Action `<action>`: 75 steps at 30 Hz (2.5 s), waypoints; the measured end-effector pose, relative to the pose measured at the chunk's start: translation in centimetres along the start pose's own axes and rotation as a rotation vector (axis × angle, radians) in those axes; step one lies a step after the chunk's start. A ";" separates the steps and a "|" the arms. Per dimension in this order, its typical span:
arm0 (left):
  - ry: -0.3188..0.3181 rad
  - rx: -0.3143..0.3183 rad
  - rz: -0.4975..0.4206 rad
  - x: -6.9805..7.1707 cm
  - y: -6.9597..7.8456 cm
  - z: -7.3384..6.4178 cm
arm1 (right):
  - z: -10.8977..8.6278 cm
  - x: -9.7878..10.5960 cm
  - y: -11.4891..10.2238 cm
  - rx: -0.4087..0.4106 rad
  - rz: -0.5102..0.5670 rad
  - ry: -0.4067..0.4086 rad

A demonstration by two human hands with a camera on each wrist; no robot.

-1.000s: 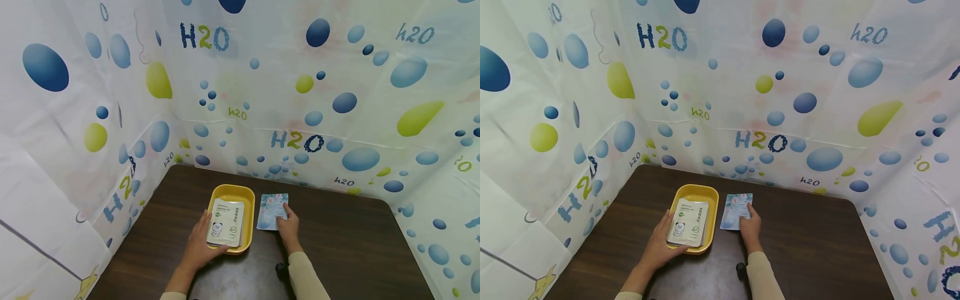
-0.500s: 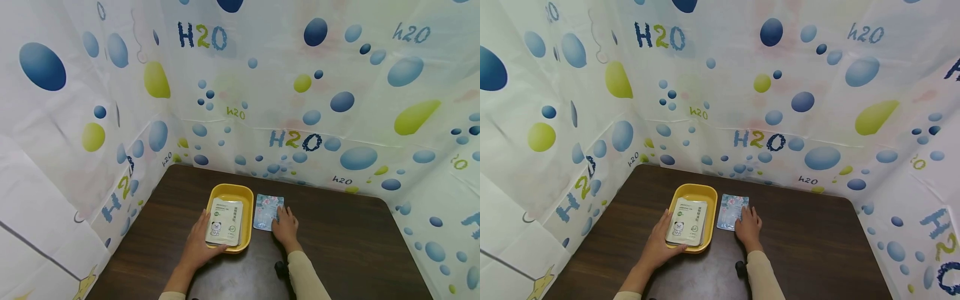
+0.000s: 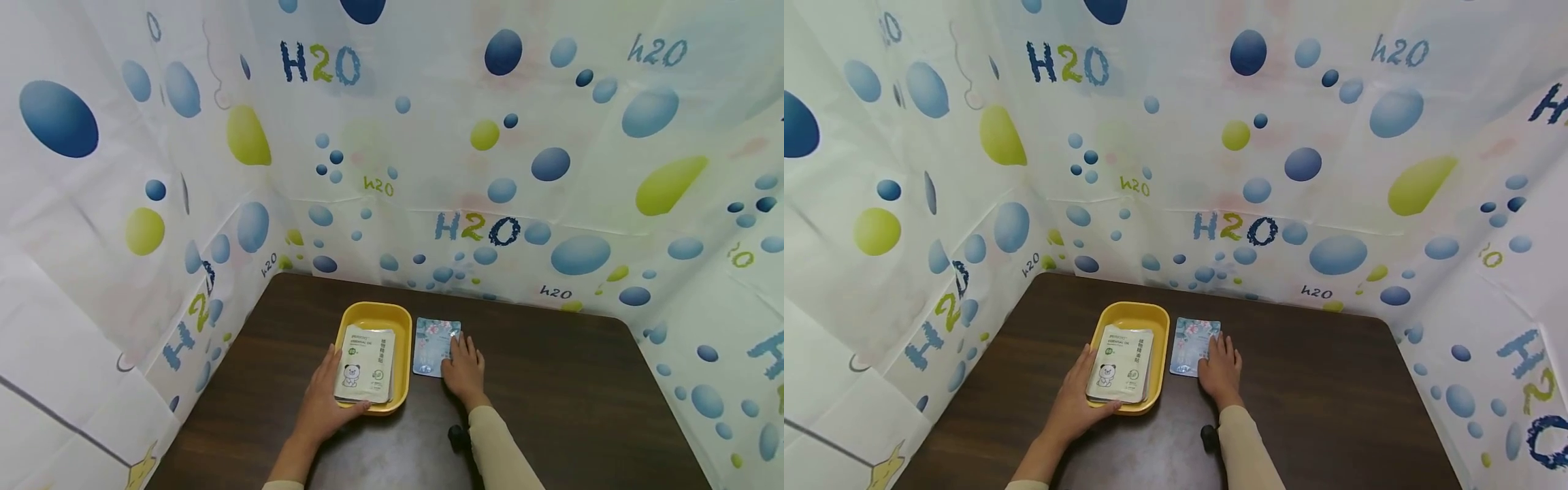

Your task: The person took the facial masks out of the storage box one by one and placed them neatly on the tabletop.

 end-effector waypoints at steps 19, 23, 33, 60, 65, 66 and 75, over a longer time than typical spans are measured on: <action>-0.009 -0.002 0.005 0.1 0.0 0.2 | 0.0 -0.1 0.1 -0.028 0.033 -0.002; -0.007 0.002 0.005 0.0 -0.1 0.0 | 0.1 -0.2 0.1 -0.028 0.020 -0.012; -0.006 0.013 0.006 0.0 -0.3 -0.1 | 0.0 -0.1 0.1 -0.038 0.046 -0.016; -0.039 0.045 0.009 -0.3 -0.5 -0.1 | -0.5 2.3 1.1 -0.136 0.555 0.071; -0.035 0.030 0.023 -0.5 -0.5 0.0 | -0.4 2.9 0.8 -0.135 0.611 0.087; -0.031 0.029 0.018 -0.5 -0.5 0.0 | -0.5 3.0 0.7 -0.131 0.623 0.088; -0.015 0.019 0.012 -0.1 -0.4 0.0 | -1.0 4.9 -1.0 -0.110 0.703 0.111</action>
Point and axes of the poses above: each hand's wrist, its own z-axis towards the middle knuckle, its own x-axis out of the back of the hand, y = z × x, the point moved 10 cm from there along z, towards the middle knuckle, and after that the axes turned 8 degrees about -x, right-handed, at the moved point
